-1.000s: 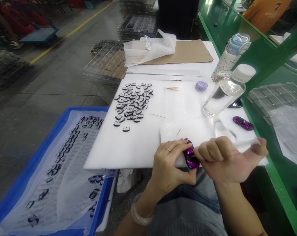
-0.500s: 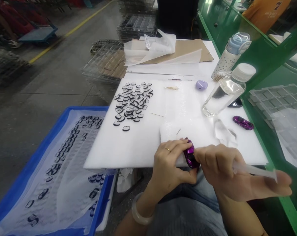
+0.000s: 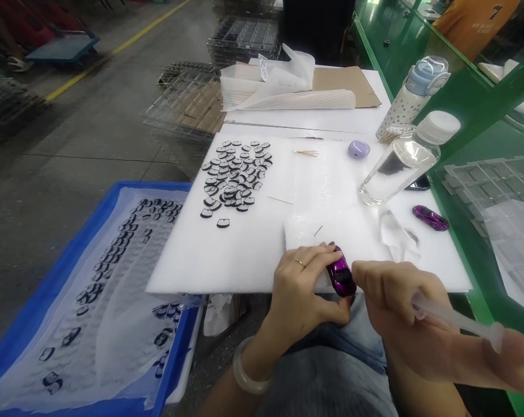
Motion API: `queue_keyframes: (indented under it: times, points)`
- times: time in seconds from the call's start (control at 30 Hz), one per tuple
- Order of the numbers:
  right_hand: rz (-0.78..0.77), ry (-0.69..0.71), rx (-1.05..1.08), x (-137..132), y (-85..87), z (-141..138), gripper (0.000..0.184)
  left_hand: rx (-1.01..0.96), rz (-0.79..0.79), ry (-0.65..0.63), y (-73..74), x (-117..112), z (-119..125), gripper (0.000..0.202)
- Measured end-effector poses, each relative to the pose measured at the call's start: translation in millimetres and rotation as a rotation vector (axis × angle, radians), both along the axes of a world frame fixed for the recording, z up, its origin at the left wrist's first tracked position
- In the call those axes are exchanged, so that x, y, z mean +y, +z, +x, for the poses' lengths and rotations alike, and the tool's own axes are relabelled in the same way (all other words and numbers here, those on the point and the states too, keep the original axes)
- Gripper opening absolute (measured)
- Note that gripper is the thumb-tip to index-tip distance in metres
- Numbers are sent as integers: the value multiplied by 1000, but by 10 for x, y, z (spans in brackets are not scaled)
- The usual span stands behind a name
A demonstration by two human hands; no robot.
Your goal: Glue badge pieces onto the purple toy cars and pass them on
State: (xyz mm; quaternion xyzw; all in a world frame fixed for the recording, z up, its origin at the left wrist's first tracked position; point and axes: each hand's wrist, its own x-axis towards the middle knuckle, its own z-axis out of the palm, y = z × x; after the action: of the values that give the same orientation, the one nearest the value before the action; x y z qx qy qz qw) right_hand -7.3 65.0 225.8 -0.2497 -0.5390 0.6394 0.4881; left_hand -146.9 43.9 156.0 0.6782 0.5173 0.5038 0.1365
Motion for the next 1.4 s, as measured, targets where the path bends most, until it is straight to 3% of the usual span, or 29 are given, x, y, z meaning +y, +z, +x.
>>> queue_keyframes:
  times: [0.1, 0.17, 0.33, 0.43, 0.5, 0.57, 0.6, 0.7, 0.77, 0.87, 1.0, 1.1, 1.27, 1.4]
  points:
    - [10, 27, -102, -69, 78, 37, 63, 5, -1, -4, -10, 1, -2, 50]
    - [46, -31, -121, -33, 93, 34, 61, 13, 10, -7, -18, -1, 0, 49]
    - [195, -296, -65, 525, -106, -59, 64, 27, 56, 13, -46, -12, 13, 48]
    - [246, -469, -147, 731, -247, -80, 40, 35, 67, 16, -65, -19, 12, 48]
    - [428, -707, -125, 656, -266, -66, 14, 37, 66, 6, -74, -19, 8, 49]
    - [613, -812, -211, 508, -235, -63, 15, 41, 69, -6, -76, -15, 3, 50]
    - [644, -737, -334, 452, -216, -77, 18, 43, 74, -7, -73, -12, 0, 49]
    - [508, -273, -781, 459, -198, -185, 18, 55, 80, 12, -54, -2, -8, 40]
    - [455, -156, -857, 550, -213, -254, 14, 65, 81, 25, -42, 0, -12, 35]
    - [536, -205, -734, 544, -185, -212, 17, 74, 81, 20, -40, -10, -18, 37]
    - [585, -361, -542, 196, -69, 107, 31, 61, 57, -1, -52, -20, -18, 45]
    - [567, -418, -550, -25, -112, 279, 42, 51, 43, 4, -56, -14, -15, 46]
    - [512, -325, -546, -83, -303, 207, 44, 65, 37, -11, -63, -16, -18, 48]
    - [584, -469, -384, 52, -251, 104, 47, 64, 37, -5, -70, -24, -19, 46]
